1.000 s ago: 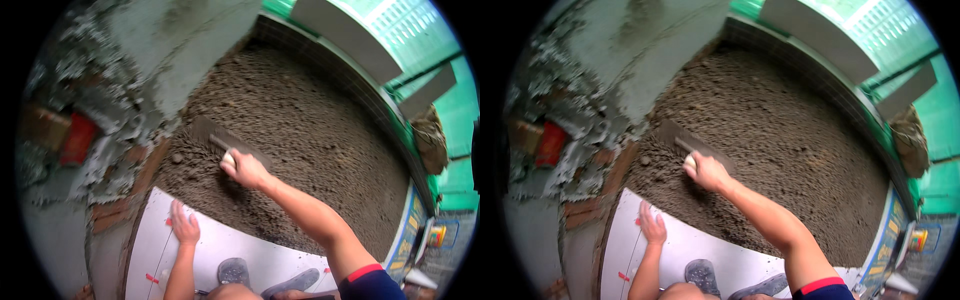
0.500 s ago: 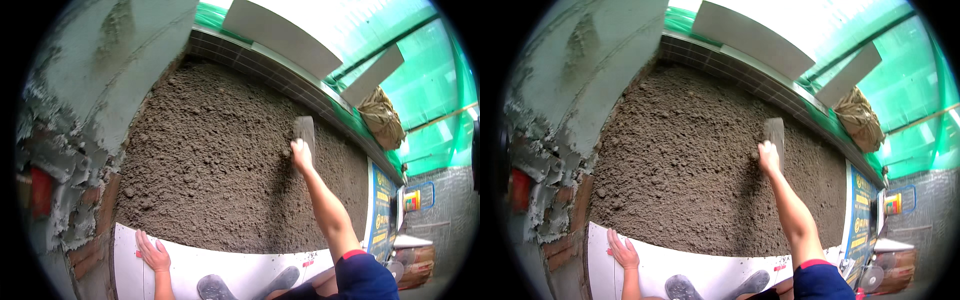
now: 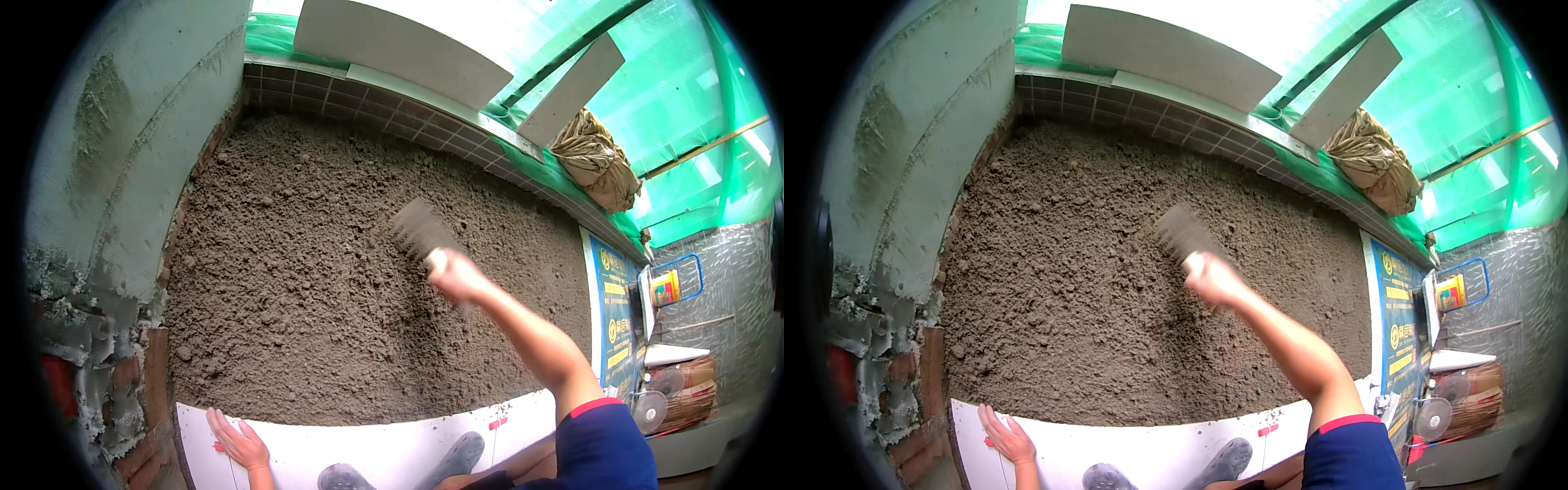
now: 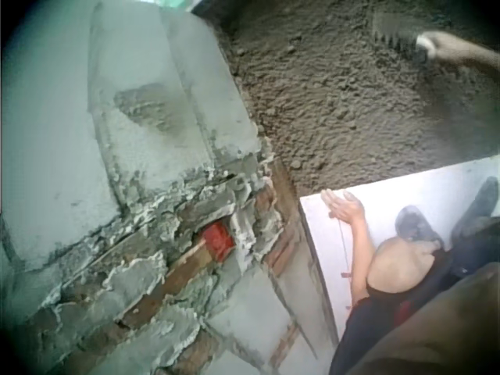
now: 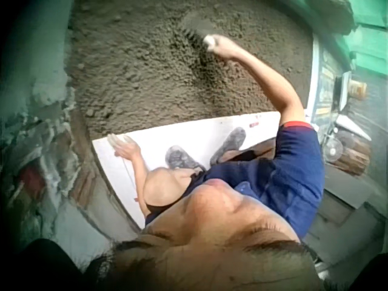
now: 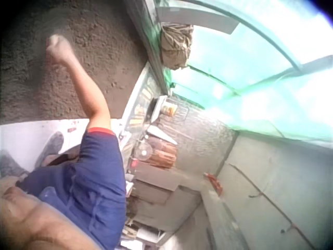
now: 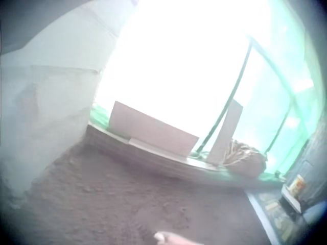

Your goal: The person levels a layer of wet mortar using a trowel and a long straightedge, then places plastic tile spacers into the mortar bed and measures the area with a tape measure.

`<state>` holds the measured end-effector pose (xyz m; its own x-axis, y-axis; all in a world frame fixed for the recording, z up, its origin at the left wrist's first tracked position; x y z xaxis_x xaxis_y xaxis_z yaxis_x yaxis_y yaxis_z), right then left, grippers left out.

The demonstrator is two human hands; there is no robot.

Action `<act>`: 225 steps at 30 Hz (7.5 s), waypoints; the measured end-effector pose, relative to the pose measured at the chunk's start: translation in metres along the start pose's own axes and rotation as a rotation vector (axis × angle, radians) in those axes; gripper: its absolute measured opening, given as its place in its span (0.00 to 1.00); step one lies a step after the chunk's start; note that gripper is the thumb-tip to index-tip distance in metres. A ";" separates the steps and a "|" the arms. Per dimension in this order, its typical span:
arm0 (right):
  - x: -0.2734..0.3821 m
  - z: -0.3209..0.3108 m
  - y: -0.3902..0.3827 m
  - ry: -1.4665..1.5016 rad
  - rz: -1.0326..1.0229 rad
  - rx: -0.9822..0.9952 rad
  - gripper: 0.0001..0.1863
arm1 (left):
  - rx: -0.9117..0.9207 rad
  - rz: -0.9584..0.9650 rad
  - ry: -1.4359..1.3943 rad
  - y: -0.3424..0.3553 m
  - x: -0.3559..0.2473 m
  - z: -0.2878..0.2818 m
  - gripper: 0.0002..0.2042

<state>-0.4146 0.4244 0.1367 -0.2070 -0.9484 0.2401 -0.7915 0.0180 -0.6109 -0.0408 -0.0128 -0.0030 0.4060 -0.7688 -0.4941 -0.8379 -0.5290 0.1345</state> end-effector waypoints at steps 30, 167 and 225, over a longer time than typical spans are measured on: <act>-0.073 0.007 -0.056 -0.175 0.067 0.278 0.17 | 0.039 0.019 0.035 0.002 -0.010 0.020 0.25; -0.323 0.046 -0.319 -0.063 0.400 -0.225 0.20 | 2.544 0.556 -0.186 -0.243 -0.246 0.155 0.08; -0.719 0.393 -0.543 0.145 1.057 -0.987 0.24 | 0.493 1.848 -0.100 -0.458 -0.722 0.304 0.36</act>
<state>0.3895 0.9723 -0.0005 -0.9406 -0.3157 0.1253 -0.2885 0.9372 0.1959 -0.0610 0.8944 0.0309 -0.9862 -0.1422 -0.0844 -0.1596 0.9517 0.2622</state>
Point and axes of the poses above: each hand's wrist, its own y-axis towards the middle knuckle, its own z-axis out of the palm, x = y × z, the point moved 5 cm from there along y, towards the middle knuckle, and after that the axes turned 15 degrees about -y, right-handed, at the moved point
